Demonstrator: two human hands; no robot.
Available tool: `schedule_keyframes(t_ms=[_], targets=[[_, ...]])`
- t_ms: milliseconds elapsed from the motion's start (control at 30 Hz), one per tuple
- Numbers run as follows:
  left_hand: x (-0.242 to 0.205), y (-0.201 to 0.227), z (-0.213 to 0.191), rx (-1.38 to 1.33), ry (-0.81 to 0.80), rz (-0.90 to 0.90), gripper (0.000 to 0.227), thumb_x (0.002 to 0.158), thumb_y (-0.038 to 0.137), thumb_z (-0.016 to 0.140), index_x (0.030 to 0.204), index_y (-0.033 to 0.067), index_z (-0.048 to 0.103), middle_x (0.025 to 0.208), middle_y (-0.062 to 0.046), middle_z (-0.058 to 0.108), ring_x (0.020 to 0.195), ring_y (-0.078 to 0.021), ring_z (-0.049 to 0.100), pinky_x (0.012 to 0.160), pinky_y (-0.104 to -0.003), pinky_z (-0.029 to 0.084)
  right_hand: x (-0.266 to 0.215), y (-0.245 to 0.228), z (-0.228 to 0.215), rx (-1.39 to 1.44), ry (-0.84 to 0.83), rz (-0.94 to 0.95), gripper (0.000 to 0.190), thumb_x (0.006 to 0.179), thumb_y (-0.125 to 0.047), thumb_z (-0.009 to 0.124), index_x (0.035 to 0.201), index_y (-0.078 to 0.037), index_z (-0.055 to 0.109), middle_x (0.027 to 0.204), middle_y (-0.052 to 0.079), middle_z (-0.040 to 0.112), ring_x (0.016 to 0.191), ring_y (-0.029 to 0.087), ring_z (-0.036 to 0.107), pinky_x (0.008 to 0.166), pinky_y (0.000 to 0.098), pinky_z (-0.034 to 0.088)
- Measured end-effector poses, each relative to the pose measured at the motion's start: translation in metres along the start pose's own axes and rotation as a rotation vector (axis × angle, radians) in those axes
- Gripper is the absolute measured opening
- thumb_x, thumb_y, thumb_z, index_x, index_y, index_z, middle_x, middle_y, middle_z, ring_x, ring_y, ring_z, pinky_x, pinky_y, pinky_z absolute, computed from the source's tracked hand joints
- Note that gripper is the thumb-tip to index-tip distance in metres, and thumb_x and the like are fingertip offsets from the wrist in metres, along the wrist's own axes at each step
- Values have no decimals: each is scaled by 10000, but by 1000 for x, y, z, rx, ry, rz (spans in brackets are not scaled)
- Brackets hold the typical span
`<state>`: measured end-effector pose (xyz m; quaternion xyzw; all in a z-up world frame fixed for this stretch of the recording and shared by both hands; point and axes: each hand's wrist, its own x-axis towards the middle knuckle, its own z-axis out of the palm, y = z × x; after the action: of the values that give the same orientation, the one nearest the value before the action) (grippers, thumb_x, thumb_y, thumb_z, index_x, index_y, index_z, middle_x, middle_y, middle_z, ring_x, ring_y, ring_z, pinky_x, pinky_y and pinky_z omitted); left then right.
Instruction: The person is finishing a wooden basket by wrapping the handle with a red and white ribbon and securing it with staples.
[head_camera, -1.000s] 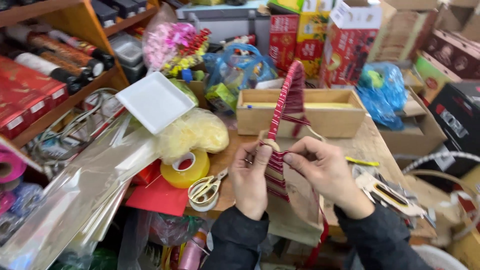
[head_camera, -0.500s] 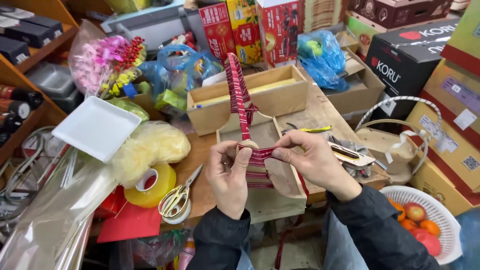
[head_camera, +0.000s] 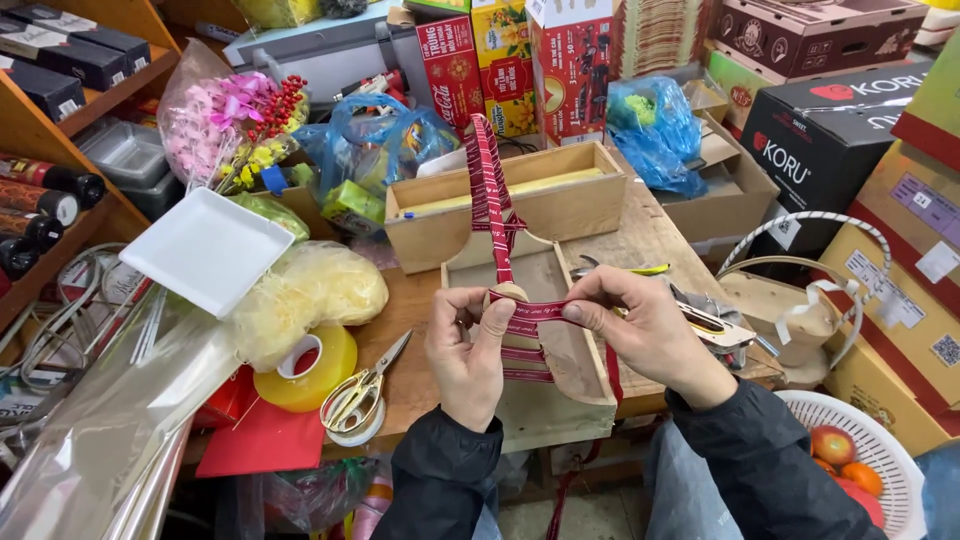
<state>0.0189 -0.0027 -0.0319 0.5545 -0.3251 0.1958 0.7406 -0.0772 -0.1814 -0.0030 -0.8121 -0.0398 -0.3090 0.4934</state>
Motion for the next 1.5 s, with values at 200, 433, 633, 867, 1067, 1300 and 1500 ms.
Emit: schedule_keyframes(t_ms=[200, 433, 633, 867, 1067, 1300, 1500], targets=[[-1, -3, -1, 20, 4, 9, 188, 949, 170, 802, 988, 25, 689, 709, -76, 605, 696, -116, 534, 694, -314, 531, 0, 10, 2, 32, -8, -18, 71, 931, -156, 794, 963, -93, 793, 662, 9, 687, 684, 82, 609, 691, 273, 544], [-5, 2, -1, 83, -6, 11, 210, 962, 203, 753, 1026, 49, 625, 817, -84, 712, 706, -132, 630, 685, -283, 537, -13, 41, -7, 33, -47, 33, 187, 955, -251, 727, 1052, -100, 777, 895, 45, 753, 857, 150, 695, 801, 326, 550], [-6, 6, -8, 179, -11, -87, 292, 954, 311, 740, 1010, 76, 576, 833, -21, 622, 709, -107, 564, 672, -259, 504, -56, 258, -67, -907, -100, 371, 501, 885, -604, 698, 1028, -125, 667, 1044, 145, 675, 983, 356, 636, 876, 475, 477], [-1, 11, -4, 197, -37, -64, 267, 930, 319, 750, 985, 84, 636, 826, -38, 687, 670, -125, 617, 587, -266, 512, -36, 311, -67, -1289, -599, 774, 988, 610, -713, 947, 1304, -125, 562, 1348, 124, 670, 1266, 298, 660, 1046, 447, 542], [3, 20, 2, -10, -84, -132, 213, 930, 250, 770, 964, 93, 630, 897, -41, 783, 723, -101, 610, 675, -257, 540, -1, 194, -105, -928, -305, 840, 532, 714, -419, 735, 1147, -111, 706, 1072, 198, 800, 1018, 371, 747, 873, 453, 554], [2, 13, 6, -62, -64, -179, 285, 914, 358, 784, 915, 121, 625, 796, 27, 641, 692, -73, 520, 657, -254, 476, -63, -61, -81, -871, -259, 8, 711, 585, -170, 763, 1279, -185, 609, 1299, 24, 728, 1048, 258, 765, 803, 436, 664], [4, 10, 12, -60, -45, -163, 291, 896, 369, 797, 909, 125, 640, 771, 26, 582, 686, -94, 494, 632, -265, 447, -62, -85, -44, -1218, -359, -100, 572, 644, -292, 677, 1200, -197, 584, 1090, 33, 745, 958, 298, 713, 823, 450, 569]])
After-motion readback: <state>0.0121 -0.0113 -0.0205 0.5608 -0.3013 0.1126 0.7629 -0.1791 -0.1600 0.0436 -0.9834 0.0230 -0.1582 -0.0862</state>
